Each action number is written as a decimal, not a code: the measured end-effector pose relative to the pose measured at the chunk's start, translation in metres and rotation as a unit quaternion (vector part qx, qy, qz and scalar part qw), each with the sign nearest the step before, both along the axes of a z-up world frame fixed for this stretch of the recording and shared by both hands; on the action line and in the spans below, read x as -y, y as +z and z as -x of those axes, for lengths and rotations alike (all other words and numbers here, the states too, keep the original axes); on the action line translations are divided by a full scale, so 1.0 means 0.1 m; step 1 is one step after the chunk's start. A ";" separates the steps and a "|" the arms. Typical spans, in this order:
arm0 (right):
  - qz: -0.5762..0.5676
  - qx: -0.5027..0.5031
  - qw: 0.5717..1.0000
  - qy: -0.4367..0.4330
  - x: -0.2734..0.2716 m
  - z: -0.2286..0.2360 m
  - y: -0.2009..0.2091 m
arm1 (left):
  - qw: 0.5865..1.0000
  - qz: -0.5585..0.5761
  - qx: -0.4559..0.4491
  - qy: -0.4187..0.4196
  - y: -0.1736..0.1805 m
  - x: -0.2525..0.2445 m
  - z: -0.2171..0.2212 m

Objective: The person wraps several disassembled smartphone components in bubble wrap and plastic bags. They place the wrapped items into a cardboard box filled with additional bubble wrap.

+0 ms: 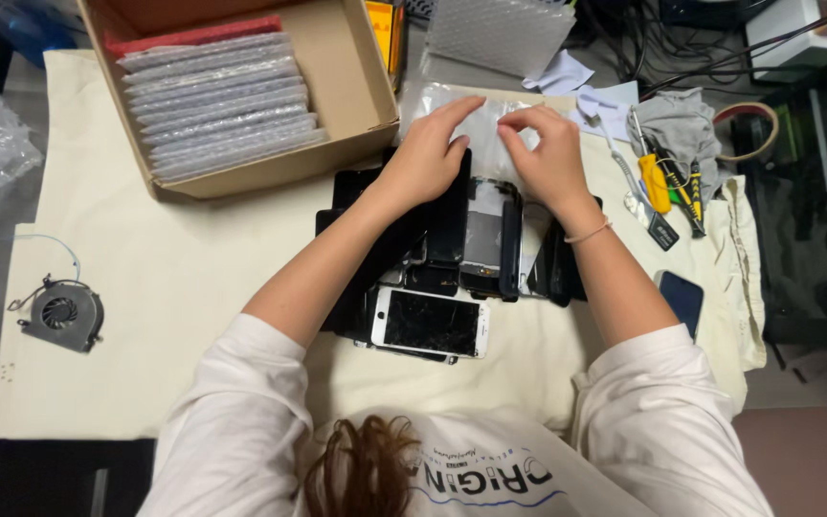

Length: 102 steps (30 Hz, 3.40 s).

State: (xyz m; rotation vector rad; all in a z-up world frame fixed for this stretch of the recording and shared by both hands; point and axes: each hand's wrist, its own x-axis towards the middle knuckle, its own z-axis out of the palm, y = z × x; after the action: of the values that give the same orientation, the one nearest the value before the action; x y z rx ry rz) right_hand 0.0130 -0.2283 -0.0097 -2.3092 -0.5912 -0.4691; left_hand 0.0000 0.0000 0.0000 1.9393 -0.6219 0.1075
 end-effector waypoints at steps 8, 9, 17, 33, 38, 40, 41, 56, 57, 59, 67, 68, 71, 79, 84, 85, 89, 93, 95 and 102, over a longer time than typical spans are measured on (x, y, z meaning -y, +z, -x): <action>-0.145 -0.084 0.977 -0.132 0.92 -1.35 -0.72 | 0.973 0.017 -0.161 0.161 -0.66 0.65 -1.67; -0.181 -0.121 0.964 -0.156 1.04 -1.44 -0.93 | 0.951 0.002 -0.217 0.218 -0.89 0.74 -1.89; -0.162 -0.120 0.937 -0.284 0.70 -1.49 -0.63 | 0.942 -0.066 -0.224 0.240 -0.42 0.36 -2.33; -0.242 -0.065 0.934 -0.255 0.54 -1.37 -0.62 | 0.931 -0.100 -0.310 0.162 -0.24 0.31 -2.03; -0.355 -0.008 0.924 -0.145 0.73 -1.15 -0.42 | 0.983 0.011 -0.094 0.155 -0.02 0.11 -1.86; -0.380 -0.014 0.916 -0.127 0.74 -0.82 -0.17 | 0.990 0.056 -0.032 0.123 0.22 -0.06 -1.56; -0.374 -0.034 0.919 -0.121 0.75 -0.59 -0.05 | 0.994 0.079 0.014 0.069 0.32 -0.16 -1.34; -0.429 -0.131 0.884 -0.128 0.45 2.00 -0.41 | 0.940 0.276 -0.189 0.065 0.09 -0.68 1.43; -0.448 -0.123 0.876 -0.129 0.40 2.03 -0.38 | 0.933 0.299 -0.180 0.082 0.16 -0.63 1.46; -0.498 -0.103 0.851 -0.134 0.24 2.08 -0.41 | 0.901 0.375 -0.176 0.130 0.07 -0.42 1.59; -0.569 -0.047 0.808 -0.149 -0.64 2.47 -0.49 | 0.813 0.504 -0.273 0.100 0.00 0.43 1.96; -0.534 -0.042 0.834 -0.136 -0.65 2.48 -0.54 | 0.833 0.472 -0.269 0.105 0.03 0.45 1.92; -0.483 -0.040 0.866 -0.121 -0.69 2.65 -0.62 | 0.855 0.427 -0.265 0.125 0.17 0.42 1.94; -0.324 0.012 0.945 -0.040 -0.75 2.76 -0.34 | 0.883 0.399 -0.213 0.124 0.08 0.30 1.91; -0.219 0.021 0.974 0.050 -0.57 2.73 0.00 | 0.916 0.357 -0.160 0.093 -0.09 0.18 1.85; -0.218 0.018 0.974 0.052 -0.54 2.70 0.07 | 0.915 0.358 -0.161 0.096 -0.08 0.16 1.83; -0.286 -0.018 0.958 0.017 -0.47 2.57 0.35 | 0.952 0.260 -0.099 0.129 0.04 0.12 1.88; -0.258 -0.078 0.963 0.001 -0.50 2.45 0.45 | 0.959 0.215 -0.103 0.151 0.20 0.14 1.99; -0.253 -0.087 0.964 -0.013 -0.49 2.41 0.37 | 0.963 0.197 -0.099 0.156 0.21 0.14 1.99; -0.352 -0.178 0.916 -0.072 -0.49 2.19 0.00 | 0.969 0.187 -0.093 0.134 0.11 0.14 2.02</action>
State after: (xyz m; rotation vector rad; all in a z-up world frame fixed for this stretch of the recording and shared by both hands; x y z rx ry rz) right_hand -0.2057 -0.1792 -0.0098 -1.6794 -0.0434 -0.2551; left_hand -0.2018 -0.0143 0.0114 1.6309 -0.1938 0.1958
